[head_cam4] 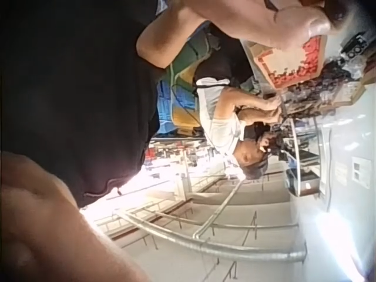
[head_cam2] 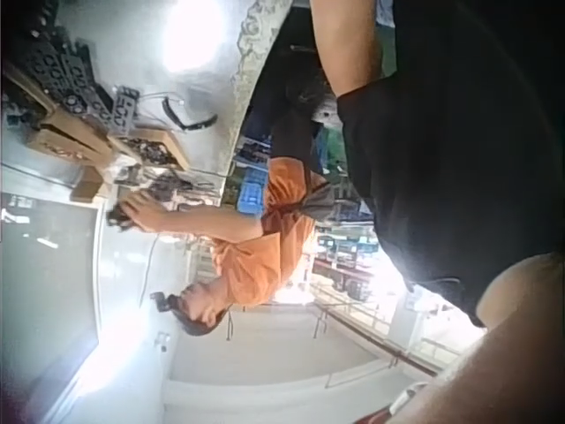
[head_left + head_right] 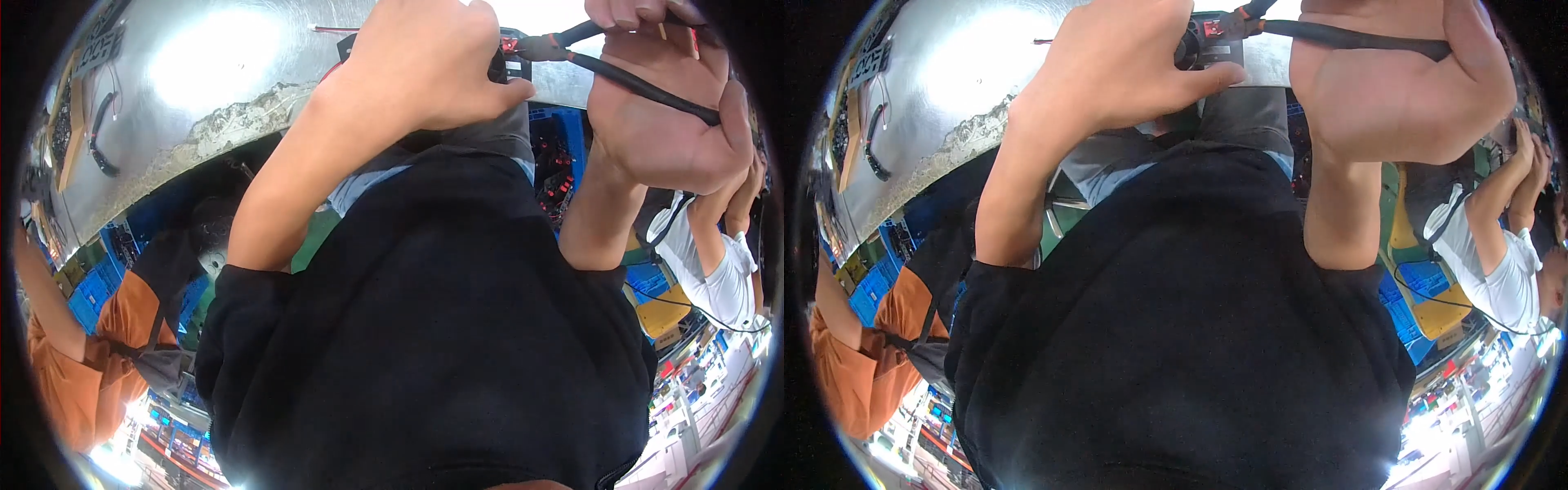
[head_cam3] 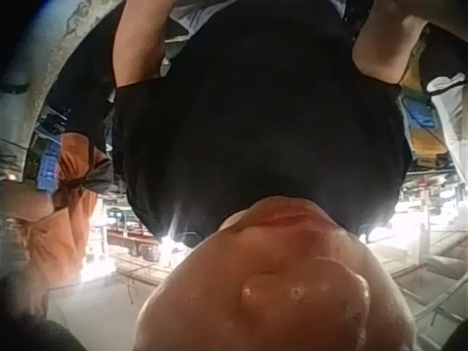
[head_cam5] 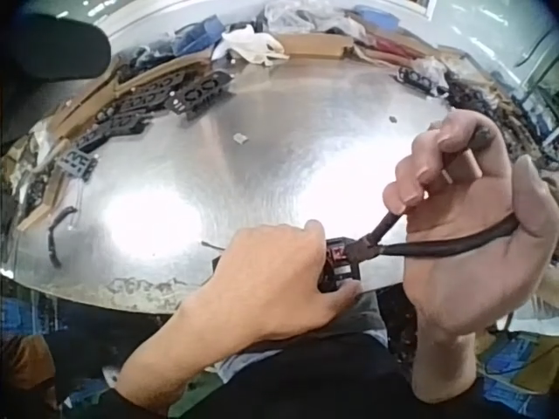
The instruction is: The recorder is assembling small components, connecting wires and using pliers at a factory workbench.
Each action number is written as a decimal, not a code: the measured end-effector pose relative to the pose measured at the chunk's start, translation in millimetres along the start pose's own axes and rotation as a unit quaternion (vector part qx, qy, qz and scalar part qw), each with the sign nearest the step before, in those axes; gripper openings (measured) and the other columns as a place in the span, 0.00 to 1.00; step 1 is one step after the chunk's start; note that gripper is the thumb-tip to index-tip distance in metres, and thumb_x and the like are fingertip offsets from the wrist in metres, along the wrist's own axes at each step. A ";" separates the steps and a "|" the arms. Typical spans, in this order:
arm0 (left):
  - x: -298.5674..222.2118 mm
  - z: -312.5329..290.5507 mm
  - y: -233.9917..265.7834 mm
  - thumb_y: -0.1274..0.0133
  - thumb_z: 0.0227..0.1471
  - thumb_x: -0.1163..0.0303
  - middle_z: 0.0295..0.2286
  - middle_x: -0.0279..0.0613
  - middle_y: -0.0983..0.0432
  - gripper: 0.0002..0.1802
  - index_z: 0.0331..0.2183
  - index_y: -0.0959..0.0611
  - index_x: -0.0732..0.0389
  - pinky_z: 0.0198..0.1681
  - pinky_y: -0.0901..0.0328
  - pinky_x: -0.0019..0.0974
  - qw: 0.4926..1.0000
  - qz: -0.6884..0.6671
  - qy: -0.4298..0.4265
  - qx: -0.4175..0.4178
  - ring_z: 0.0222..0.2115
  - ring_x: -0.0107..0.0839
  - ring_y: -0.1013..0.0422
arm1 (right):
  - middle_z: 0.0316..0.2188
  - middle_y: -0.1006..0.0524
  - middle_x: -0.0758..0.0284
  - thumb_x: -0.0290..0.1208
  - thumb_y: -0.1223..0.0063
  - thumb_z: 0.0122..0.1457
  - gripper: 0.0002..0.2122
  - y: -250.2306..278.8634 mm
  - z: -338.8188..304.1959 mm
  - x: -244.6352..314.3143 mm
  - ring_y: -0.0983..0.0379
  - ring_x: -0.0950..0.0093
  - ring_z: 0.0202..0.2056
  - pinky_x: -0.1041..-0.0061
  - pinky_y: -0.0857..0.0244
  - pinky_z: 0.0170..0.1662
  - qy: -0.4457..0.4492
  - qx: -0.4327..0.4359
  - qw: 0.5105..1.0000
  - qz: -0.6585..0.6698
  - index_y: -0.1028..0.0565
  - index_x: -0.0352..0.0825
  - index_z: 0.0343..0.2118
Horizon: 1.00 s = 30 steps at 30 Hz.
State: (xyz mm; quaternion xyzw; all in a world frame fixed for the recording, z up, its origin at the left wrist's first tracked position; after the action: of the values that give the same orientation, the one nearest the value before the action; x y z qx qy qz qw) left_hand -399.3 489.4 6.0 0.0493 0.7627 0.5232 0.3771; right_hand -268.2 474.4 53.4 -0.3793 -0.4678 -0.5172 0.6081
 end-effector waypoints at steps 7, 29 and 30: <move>-0.4 2.1 -1.9 0.42 0.48 0.51 0.21 0.61 0.24 0.28 0.26 0.21 0.73 0.31 0.30 0.51 1.000 -0.017 0.015 0.009 0.26 0.58 0.24 | 0.27 0.29 0.60 0.53 0.54 0.56 0.24 11.3 0.2 -1.1 0.32 0.68 0.29 0.72 0.37 0.36 -0.023 0.057 0.998 0.002 0.29 0.29 0.33; 13.3 0.9 -15.4 0.40 0.46 0.47 0.21 0.55 0.22 0.27 0.26 0.18 0.67 0.30 0.29 0.49 0.996 0.000 -0.077 -0.049 0.26 0.55 0.24 | 0.22 0.26 0.57 0.54 0.49 0.51 0.25 -13.3 25.5 29.1 0.29 0.65 0.26 0.72 0.34 0.33 -0.063 0.251 0.966 -0.020 0.26 0.28 0.26; 16.4 -1.8 -18.7 0.39 0.42 0.47 0.20 0.51 0.22 0.26 0.22 0.16 0.65 0.29 0.28 0.47 0.988 0.010 -0.101 -0.115 0.25 0.50 0.23 | 0.22 0.26 0.57 0.54 0.49 0.50 0.25 4.6 27.6 25.9 0.28 0.65 0.25 0.72 0.34 0.33 -0.064 0.262 0.963 -0.021 0.26 0.28 0.26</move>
State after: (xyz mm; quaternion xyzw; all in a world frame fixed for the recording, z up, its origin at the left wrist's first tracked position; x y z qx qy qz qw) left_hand -406.1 487.4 -17.9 0.0665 0.6549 0.6033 0.4502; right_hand -267.9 494.3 86.0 -0.2292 -0.6330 -0.3633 0.6441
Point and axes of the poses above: each hand's wrist, its own z-axis towards the middle knuckle, its own y-axis out of the back of the hand, x = y × z, the point moved 3 cm from there along z, towards the middle knuckle
